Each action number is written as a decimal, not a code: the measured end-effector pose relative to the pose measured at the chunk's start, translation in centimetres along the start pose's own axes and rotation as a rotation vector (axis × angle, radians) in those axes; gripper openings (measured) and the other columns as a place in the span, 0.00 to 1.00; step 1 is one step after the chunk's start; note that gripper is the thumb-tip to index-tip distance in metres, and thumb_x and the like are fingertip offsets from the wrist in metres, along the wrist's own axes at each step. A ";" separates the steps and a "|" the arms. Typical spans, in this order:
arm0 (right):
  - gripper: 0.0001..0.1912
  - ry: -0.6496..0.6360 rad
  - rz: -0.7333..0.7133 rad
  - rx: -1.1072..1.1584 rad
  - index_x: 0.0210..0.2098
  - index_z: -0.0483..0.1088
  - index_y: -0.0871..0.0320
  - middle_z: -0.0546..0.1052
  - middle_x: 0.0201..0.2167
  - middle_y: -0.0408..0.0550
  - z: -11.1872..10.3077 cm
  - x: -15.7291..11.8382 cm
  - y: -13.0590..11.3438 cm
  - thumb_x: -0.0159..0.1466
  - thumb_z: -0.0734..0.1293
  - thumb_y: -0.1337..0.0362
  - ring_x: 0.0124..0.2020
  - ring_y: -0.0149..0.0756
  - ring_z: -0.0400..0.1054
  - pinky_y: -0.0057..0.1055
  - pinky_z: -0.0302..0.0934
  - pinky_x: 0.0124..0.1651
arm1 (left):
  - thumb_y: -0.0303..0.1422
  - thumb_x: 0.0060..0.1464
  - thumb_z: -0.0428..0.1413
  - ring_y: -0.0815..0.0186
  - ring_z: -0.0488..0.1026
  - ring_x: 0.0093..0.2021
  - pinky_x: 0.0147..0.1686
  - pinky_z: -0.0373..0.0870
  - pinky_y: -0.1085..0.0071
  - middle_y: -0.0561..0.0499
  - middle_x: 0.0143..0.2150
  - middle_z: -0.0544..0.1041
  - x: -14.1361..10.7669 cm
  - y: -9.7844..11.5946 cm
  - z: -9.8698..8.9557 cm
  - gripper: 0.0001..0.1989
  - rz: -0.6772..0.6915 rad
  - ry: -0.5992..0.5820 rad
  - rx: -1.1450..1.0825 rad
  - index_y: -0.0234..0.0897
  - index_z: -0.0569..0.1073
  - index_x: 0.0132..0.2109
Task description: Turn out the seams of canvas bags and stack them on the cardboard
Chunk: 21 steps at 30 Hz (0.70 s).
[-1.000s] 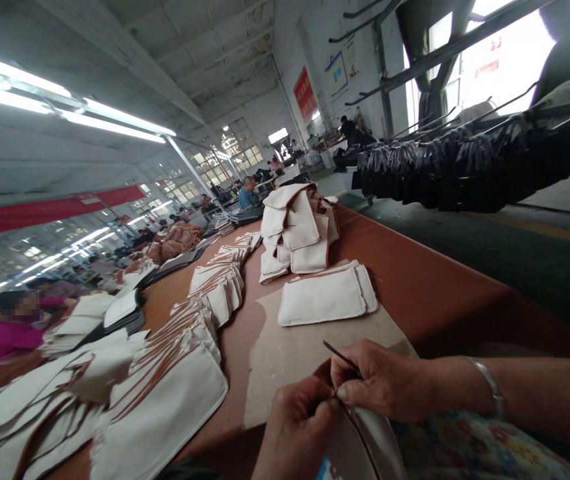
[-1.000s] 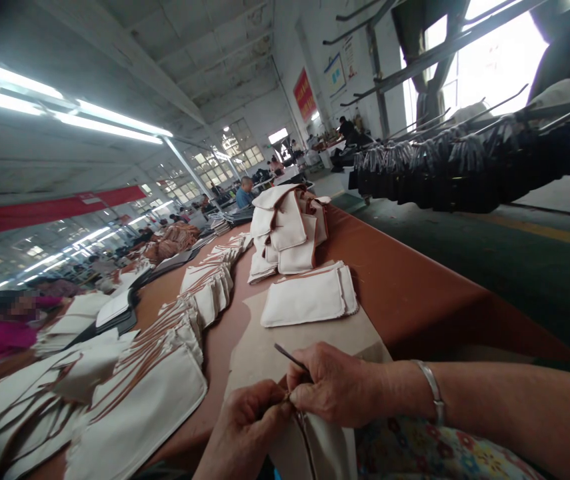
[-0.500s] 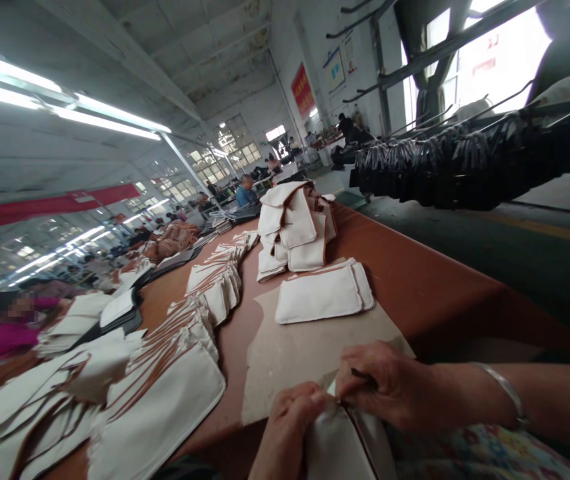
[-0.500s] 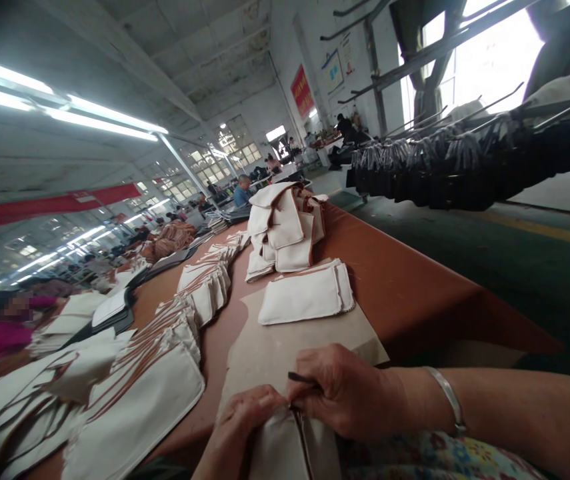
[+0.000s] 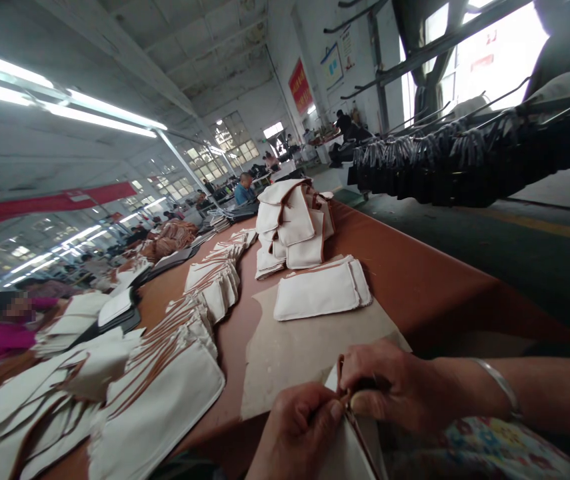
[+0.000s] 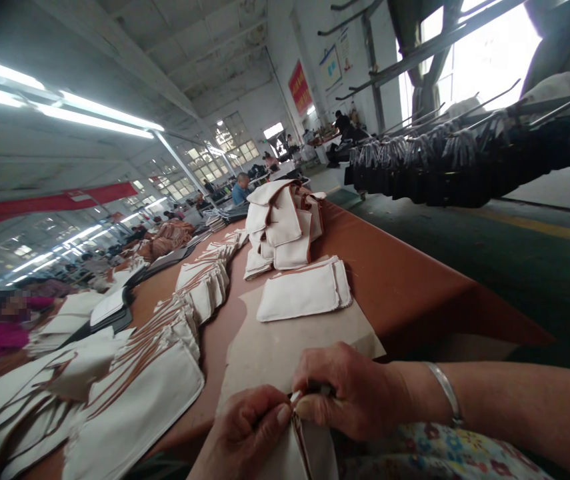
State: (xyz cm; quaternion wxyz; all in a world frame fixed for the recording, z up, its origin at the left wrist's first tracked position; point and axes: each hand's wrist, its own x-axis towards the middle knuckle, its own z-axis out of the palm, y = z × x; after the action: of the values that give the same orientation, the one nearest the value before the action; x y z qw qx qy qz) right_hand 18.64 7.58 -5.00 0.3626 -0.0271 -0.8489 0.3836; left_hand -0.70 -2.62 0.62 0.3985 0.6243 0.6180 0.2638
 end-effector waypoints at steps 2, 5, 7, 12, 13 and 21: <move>0.18 -0.041 0.264 0.265 0.42 0.69 0.63 0.72 0.32 0.47 -0.8 0.7 -0.5 0.72 0.56 0.55 0.28 0.28 0.62 0.25 0.57 0.32 | 0.44 0.61 0.52 0.70 0.57 0.26 0.25 0.51 0.73 0.55 0.25 0.62 -0.2 0.1 -0.3 0.19 0.067 0.024 0.113 0.33 0.72 0.29; 0.23 -0.207 0.411 0.446 0.37 0.70 0.64 0.70 0.30 0.45 -2.3 2.3 -1.1 0.72 0.56 0.50 0.29 0.28 0.62 0.25 0.57 0.35 | 0.40 0.62 0.51 0.70 0.59 0.27 0.27 0.54 0.73 0.55 0.25 0.63 -0.1 -0.2 -0.7 0.17 0.161 0.032 0.224 0.36 0.68 0.28; 0.22 -0.313 0.400 0.443 0.33 0.69 0.64 0.67 0.28 0.43 -2.9 3.2 -1.2 0.70 0.60 0.50 0.29 0.27 0.60 0.24 0.56 0.34 | 0.38 0.63 0.50 0.69 0.62 0.27 0.29 0.56 0.73 0.54 0.26 0.67 -0.1 -0.5 -0.9 0.15 0.201 0.021 0.291 0.36 0.69 0.30; 0.18 -0.412 0.258 0.299 0.24 0.62 0.61 0.60 0.23 0.39 -2.3 3.9 -0.4 0.65 0.67 0.57 0.27 0.26 0.54 0.24 0.51 0.30 | 0.34 0.63 0.49 0.69 0.63 0.28 0.30 0.56 0.73 0.54 0.27 0.68 0.1 -1.1 -0.6 0.12 0.282 0.076 0.394 0.37 0.68 0.31; 0.17 -0.394 0.221 0.287 0.24 0.61 0.61 0.60 0.23 0.39 -2.0 3.8 -0.2 0.65 0.66 0.59 0.28 0.26 0.55 0.24 0.52 0.31 | 0.34 0.63 0.49 0.69 0.63 0.28 0.30 0.56 0.73 0.54 0.27 0.68 0.1 -1.2 -0.6 0.12 0.286 0.095 0.379 0.37 0.68 0.30; 0.12 -0.304 0.110 0.241 0.28 0.64 0.62 0.64 0.25 0.40 -1.9 3.1 -0.7 0.67 0.63 0.62 0.26 0.24 0.55 0.22 0.52 0.29 | 0.57 0.33 0.69 0.69 0.56 0.29 0.27 0.51 0.73 0.55 0.30 0.64 -0.1 -1.1 -2.3 0.34 -0.101 -0.266 -0.402 0.34 0.70 0.37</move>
State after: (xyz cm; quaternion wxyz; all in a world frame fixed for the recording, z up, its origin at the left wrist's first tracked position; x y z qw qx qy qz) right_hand 17.71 9.34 -1.85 0.2095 0.0285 -0.8392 0.5011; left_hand -3.27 -2.44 0.97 0.6053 0.5299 0.5256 0.2766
